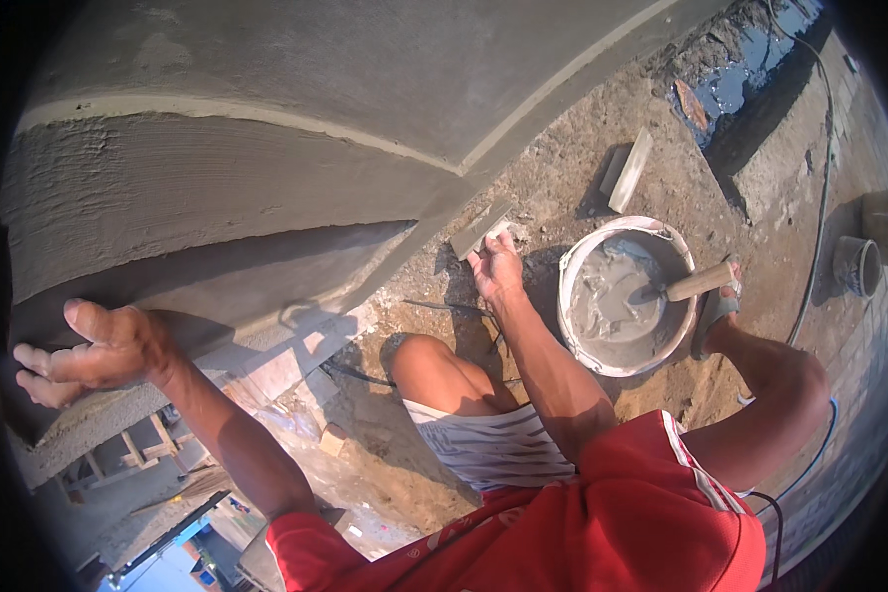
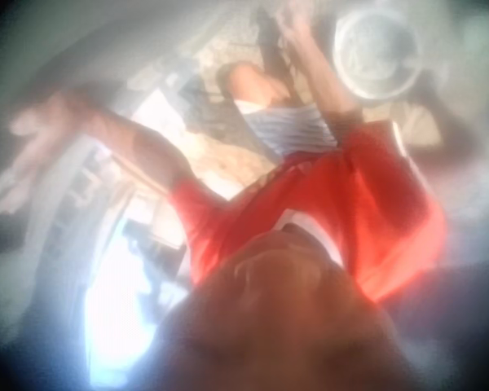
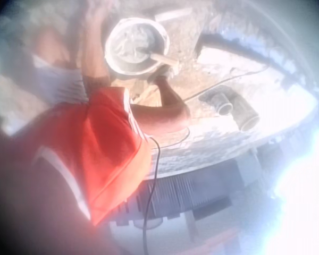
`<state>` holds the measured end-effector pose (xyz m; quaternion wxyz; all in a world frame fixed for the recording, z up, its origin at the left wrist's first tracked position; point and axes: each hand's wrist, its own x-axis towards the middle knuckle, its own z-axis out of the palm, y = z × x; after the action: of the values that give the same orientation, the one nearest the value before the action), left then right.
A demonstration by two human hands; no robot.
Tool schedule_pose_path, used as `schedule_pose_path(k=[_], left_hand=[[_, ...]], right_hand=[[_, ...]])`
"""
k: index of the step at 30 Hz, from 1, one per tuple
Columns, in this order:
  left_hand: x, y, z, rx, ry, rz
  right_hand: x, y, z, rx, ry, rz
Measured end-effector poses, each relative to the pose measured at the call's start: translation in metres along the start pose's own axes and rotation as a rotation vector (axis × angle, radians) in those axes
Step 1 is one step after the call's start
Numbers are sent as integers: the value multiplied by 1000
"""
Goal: The person applies and smooths wet cement onto a wall using a trowel. The person repeatedly scoops cement from a bucket and spreads it evenly across the wall surface, focusing on edges and corners.
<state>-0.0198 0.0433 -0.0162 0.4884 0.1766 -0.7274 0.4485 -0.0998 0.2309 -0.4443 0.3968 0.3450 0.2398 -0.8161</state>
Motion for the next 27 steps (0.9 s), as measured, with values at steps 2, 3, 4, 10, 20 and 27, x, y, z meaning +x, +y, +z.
schedule_pose_path(k=[2, 3, 4, 10, 20, 27], left_hand=[[0, 0, -1, -3, -5, 0], [0, -1, -1, 2, -4, 9], [0, -1, -1, 7, -2, 18], [-2, -7, -2, 33, -3, 59], [-1, -4, -1, -11, -4, 18], [-4, -7, 0, 18, -12, 5]], right_hand=[[16, 10, -4, -50, 8, 19], [18, 12, -3, -53, 46, 25], [21, 14, -1, -60, 34, 25], [35, 15, 3, -47, 13, -11], [37, 23, 25, -96, 53, -69], [-63, 22, 94, -187, -129, -222]])
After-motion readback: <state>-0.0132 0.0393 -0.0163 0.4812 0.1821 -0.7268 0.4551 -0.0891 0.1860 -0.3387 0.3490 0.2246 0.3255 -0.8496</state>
